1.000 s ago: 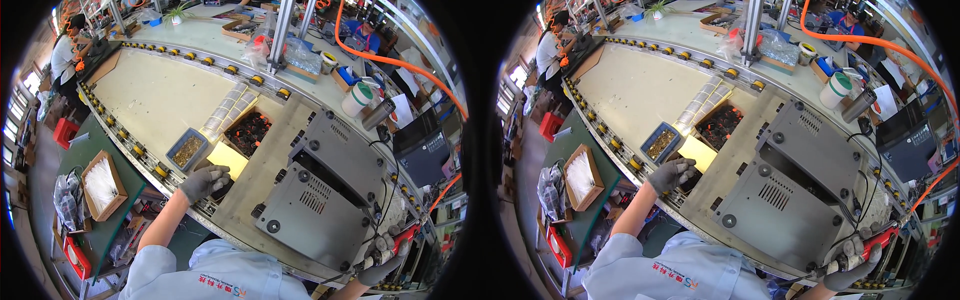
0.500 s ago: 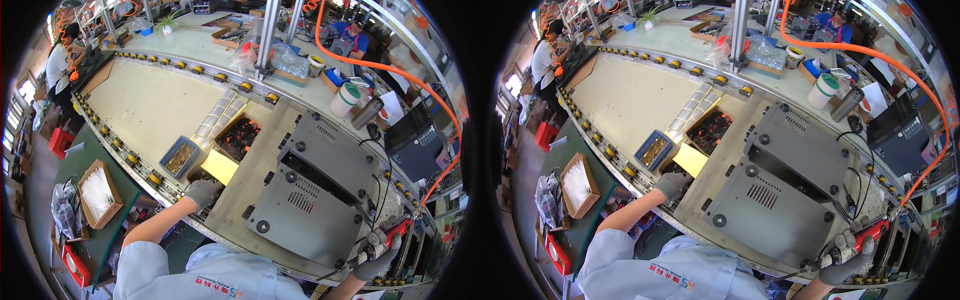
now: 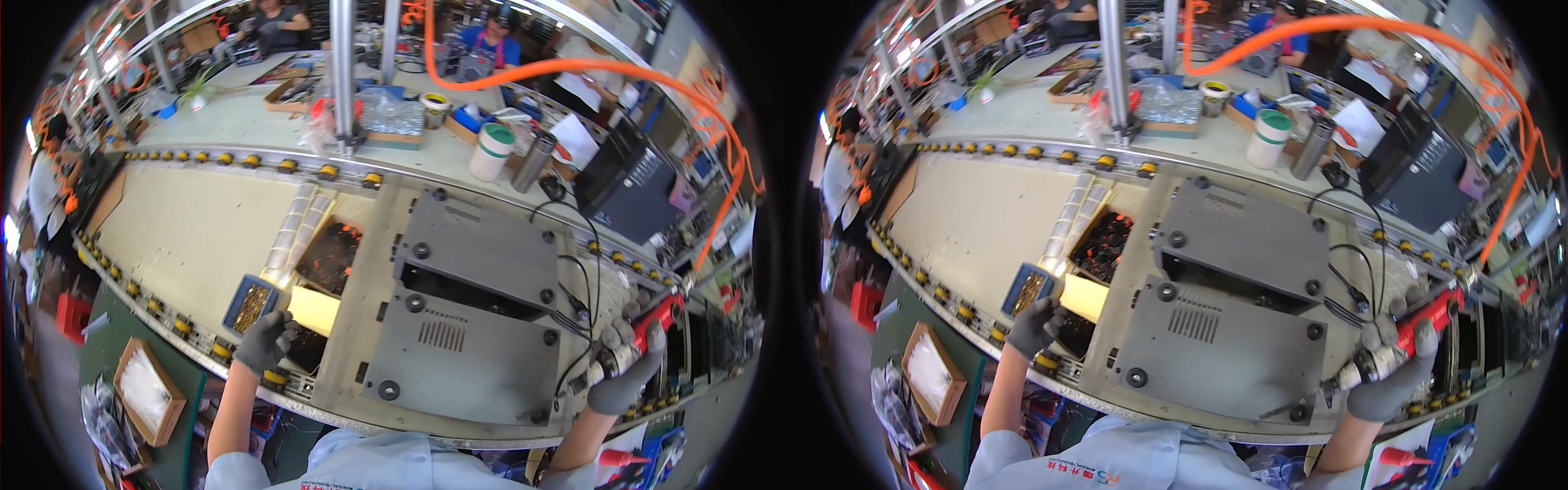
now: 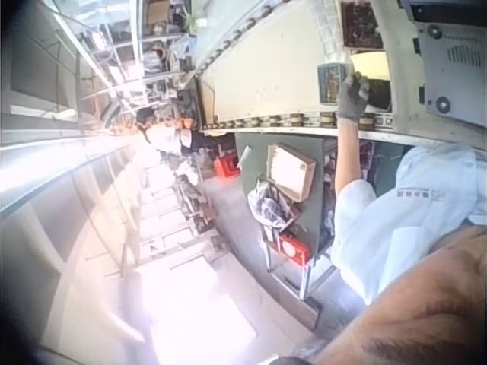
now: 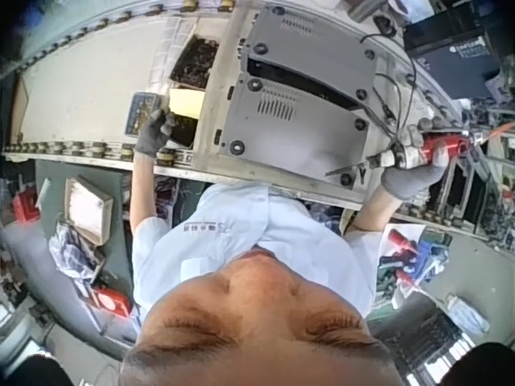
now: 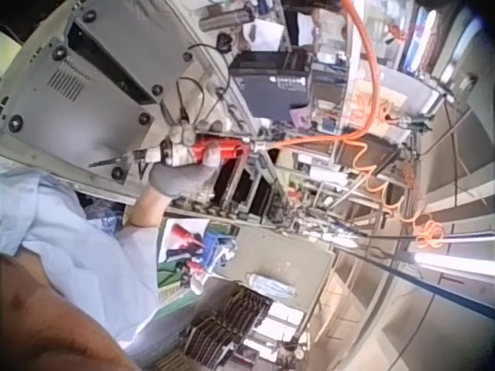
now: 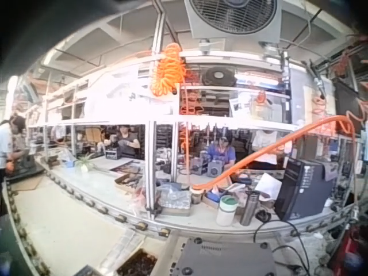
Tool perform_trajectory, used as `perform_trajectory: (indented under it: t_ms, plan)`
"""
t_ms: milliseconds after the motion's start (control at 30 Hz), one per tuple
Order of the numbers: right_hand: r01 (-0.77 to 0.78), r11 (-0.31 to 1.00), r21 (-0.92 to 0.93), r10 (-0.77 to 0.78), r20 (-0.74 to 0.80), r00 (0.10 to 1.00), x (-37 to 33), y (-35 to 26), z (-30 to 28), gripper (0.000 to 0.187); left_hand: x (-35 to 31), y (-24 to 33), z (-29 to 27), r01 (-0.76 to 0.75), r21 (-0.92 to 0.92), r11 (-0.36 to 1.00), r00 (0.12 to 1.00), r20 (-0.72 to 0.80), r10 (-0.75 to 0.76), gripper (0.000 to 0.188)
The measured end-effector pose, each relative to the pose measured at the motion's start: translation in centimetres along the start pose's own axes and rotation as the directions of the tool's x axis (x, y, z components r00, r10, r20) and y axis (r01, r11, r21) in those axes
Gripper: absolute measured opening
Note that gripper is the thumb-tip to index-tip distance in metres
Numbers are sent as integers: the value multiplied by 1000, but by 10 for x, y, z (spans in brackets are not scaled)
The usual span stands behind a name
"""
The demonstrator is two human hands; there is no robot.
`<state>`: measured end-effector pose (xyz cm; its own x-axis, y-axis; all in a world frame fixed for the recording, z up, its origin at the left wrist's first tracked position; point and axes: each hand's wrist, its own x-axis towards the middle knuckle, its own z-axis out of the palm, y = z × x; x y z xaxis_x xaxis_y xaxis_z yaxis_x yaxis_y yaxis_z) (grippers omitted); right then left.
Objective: Assembling, sealing, and labeling components of power inverters on a production line.
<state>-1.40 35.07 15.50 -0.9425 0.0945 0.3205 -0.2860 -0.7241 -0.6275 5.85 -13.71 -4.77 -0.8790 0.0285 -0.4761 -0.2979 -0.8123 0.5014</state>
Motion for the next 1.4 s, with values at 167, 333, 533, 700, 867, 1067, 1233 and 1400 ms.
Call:
perform_trajectory:
  t_ms: [167, 333, 533, 700, 867, 1067, 1233, 1400]
  plan:
    - [124, 991, -40, -120, 91, 989, 33, 1, 23, 45, 12, 18, 107, -161, 175, 971, 981, 141, 137, 27]
    - [399, 909, -120, -394, 68, 917, 72, 2, 30, 45, 45, -2, 250, -15, 397, 918, 878, 444, -178, 36]
    - [480, 869, -125, -483, 5, 876, 88, 16, 45, 47, 89, -55, 325, 45, 656, 753, 794, 434, -426, 34]
    - [467, 871, -150, -462, 73, 884, 101, 24, 26, 53, 99, -64, 342, 1, 727, 687, 753, 451, -479, 36]
    - [480, 872, -96, -470, 115, 875, 107, 27, 18, 49, 102, -67, 347, 27, 758, 652, 757, 410, -509, 38]
    - [487, 870, -76, -477, 115, 871, 108, 30, 19, 45, 106, -70, 343, -52, 766, 641, 791, 423, -442, 46]
    - [489, 859, -151, -469, 151, 870, 107, 28, 16, 54, 111, -72, 338, -12, 719, 695, 757, 461, -464, 43]
    - [473, 881, 17, -470, 145, 871, 106, 29, 20, 58, 112, -75, 339, -36, 707, 707, 760, 479, -440, 42]
